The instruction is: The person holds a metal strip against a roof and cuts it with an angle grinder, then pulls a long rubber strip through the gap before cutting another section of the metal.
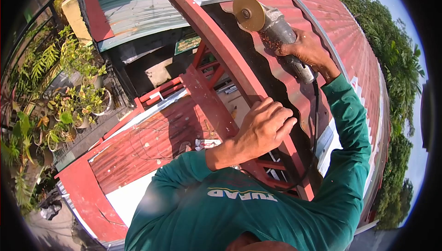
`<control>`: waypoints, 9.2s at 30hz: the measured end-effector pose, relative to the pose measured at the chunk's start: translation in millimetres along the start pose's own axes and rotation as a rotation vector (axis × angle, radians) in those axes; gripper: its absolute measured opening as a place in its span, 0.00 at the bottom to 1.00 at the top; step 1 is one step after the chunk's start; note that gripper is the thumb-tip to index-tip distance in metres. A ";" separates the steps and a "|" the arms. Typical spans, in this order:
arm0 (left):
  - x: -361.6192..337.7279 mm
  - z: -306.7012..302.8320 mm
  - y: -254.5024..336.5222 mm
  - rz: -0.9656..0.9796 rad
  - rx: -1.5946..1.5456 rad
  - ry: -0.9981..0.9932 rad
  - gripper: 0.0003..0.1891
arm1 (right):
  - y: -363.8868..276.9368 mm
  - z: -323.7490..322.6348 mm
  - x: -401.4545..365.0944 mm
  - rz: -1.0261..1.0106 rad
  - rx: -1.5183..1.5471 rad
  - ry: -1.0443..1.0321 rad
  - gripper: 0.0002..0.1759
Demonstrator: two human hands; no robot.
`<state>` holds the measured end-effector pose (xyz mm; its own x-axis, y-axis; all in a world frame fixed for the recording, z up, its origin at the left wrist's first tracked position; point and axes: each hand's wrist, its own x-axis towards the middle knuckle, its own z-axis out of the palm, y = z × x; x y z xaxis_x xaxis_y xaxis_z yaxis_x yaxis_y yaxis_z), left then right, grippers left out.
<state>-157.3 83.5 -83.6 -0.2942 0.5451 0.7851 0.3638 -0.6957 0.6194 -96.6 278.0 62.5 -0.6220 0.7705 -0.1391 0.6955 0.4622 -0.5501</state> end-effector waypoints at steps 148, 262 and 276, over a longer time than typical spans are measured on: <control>37.9 -110.7 125.7 0.121 -0.421 0.015 0.07 | 27.2 -12.1 -72.6 0.114 0.000 -0.020 0.33; 30.5 -87.0 3.0 -0.184 -0.142 0.087 0.06 | 15.8 -2.7 32.6 0.023 0.091 -0.043 0.35; 7.2 -74.6 2.3 -0.227 -0.200 -0.019 0.07 | 8.5 -22.9 -45.0 0.040 -0.069 0.194 0.33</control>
<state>-224.5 50.9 -77.1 -0.3309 0.7044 0.6280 0.1084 -0.6327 0.7668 -54.4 257.4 82.9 -0.5172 0.8559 0.0054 0.7455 0.4536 -0.4883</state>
